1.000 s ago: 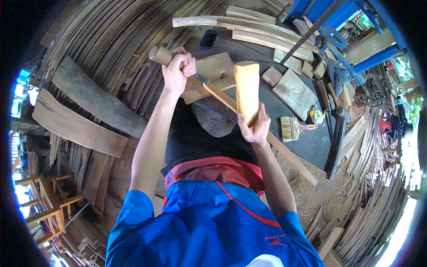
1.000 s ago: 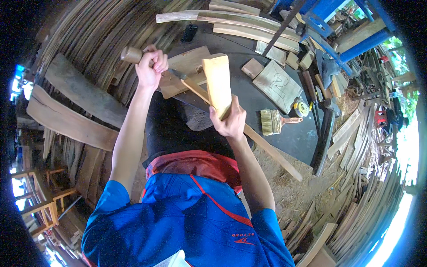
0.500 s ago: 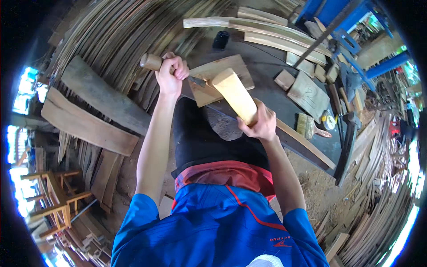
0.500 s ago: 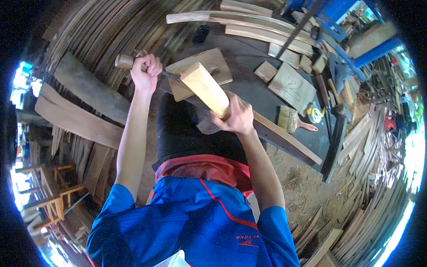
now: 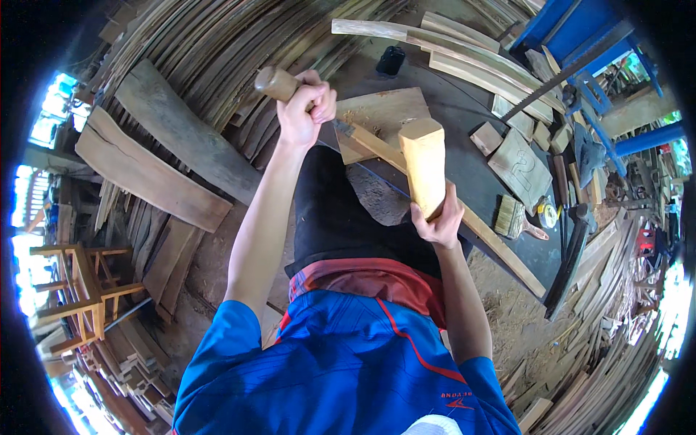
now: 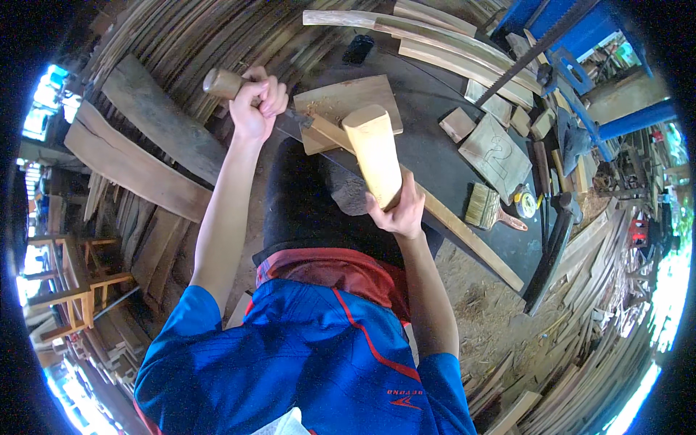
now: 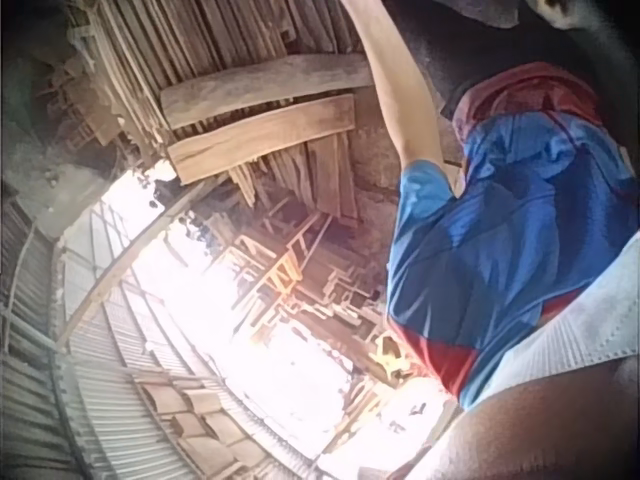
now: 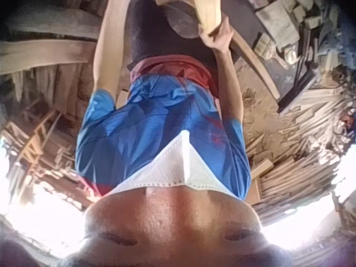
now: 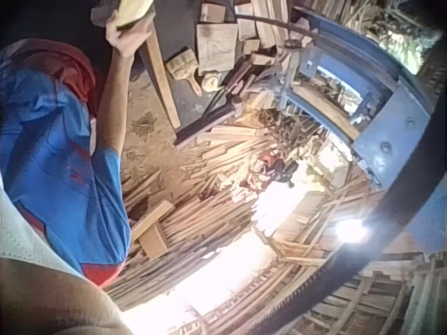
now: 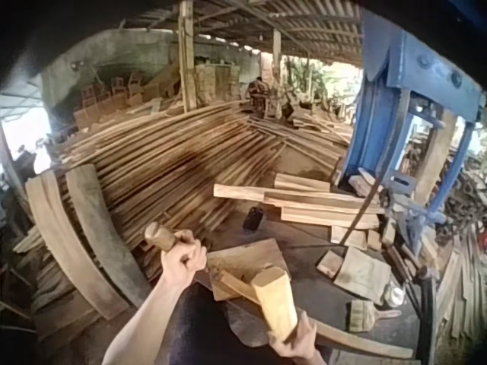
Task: Using a chisel and a wooden mallet to carve or shape a piece of wood on a workbench.
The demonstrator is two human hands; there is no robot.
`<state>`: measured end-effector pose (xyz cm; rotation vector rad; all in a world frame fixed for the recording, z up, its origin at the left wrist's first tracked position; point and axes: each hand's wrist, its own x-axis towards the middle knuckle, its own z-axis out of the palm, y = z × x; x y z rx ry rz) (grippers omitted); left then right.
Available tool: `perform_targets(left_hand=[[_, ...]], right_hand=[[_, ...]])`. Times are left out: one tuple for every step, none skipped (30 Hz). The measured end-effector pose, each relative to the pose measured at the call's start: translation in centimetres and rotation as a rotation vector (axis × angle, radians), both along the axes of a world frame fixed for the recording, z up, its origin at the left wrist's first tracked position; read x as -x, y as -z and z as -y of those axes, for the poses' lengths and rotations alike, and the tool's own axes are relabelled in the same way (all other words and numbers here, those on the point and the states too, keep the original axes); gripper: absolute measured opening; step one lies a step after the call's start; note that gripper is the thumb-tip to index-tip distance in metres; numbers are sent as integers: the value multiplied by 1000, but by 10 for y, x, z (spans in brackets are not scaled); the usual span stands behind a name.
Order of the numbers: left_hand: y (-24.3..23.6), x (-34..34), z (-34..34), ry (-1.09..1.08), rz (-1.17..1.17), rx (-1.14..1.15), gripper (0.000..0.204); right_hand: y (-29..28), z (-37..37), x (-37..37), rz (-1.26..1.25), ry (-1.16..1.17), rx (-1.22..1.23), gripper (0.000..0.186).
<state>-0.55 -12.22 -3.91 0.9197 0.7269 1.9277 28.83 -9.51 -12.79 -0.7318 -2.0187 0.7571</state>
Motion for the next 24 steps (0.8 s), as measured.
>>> perform_targets(left_hand=[[2,0,-2,-4,0,-1,25],[4,0,-4,9,-13,-8,25],[5,-2,-7,27,-23,-13,25],[7,-5,-9,14,-34,-11,25],[9,-5,-11,18,-31,-9,25],[9,-4,-12,20,-41,-2,25],[10,-3,-12,22,-51,6,25],[10,-1,-13,18,-51,8,25],[11,0,-12,17,-48,13,25],[11,2,-11,13,-39,8,25],[12,3,-10,9,-30,4,25],[13,2,-10,11,-27,6,24],[14,1,-9,11,-24,10,24],[16,-1,-9,-2,-17,-11,24],[16,-1,-8,-17,-11,-34,24],[17,-1,-5,-18,-11,-30,24],[19,0,0,-33,-36,-28,23],[20,0,2,-46,-61,-27,22],[22,0,4,-43,-59,-25,22],[24,0,6,-53,-43,-37,22],[25,-1,8,-65,-27,-49,22],[25,-2,9,-92,-28,-55,22],[25,-2,9,-89,-26,-52,22],[25,-2,9,-101,-17,-44,22]], right_hand=[[-1,0,2,0,-4,-1,54],[-3,0,4,-42,-11,-5,52],[-4,-1,4,-83,-11,-8,50],[-4,-2,3,-79,-7,-6,50],[-5,-3,3,-72,-11,-12,51],[-5,-4,3,-65,-15,-16,51],[-5,-5,2,-62,-11,-13,51],[-6,-5,2,-62,-8,25,49],[-7,-5,2,-64,-10,64,47],[-7,-6,2,-61,-11,68,47],[-7,-6,2,-75,-12,94,45],[-6,-6,2,-89,-8,119,44],[-6,-6,1,-103,-5,145,42],[-6,-6,0,-88,4,146,43],[-7,-6,0,-87,4,149,43],[-7,-7,1,-97,0,147,43],[-7,-7,1,-107,-4,144,43],[-6,-7,1,-105,-1,146,43],[-6,-6,1,-115,-1,176,43],[-6,-6,1,-124,-1,205,42],[-7,-6,2,-122,1,208,42],[-8,-7,2,-134,-2,195,42],[-9,-7,2,-145,-5,182,41],[-10,-7,2,-143,-3,185,41]])
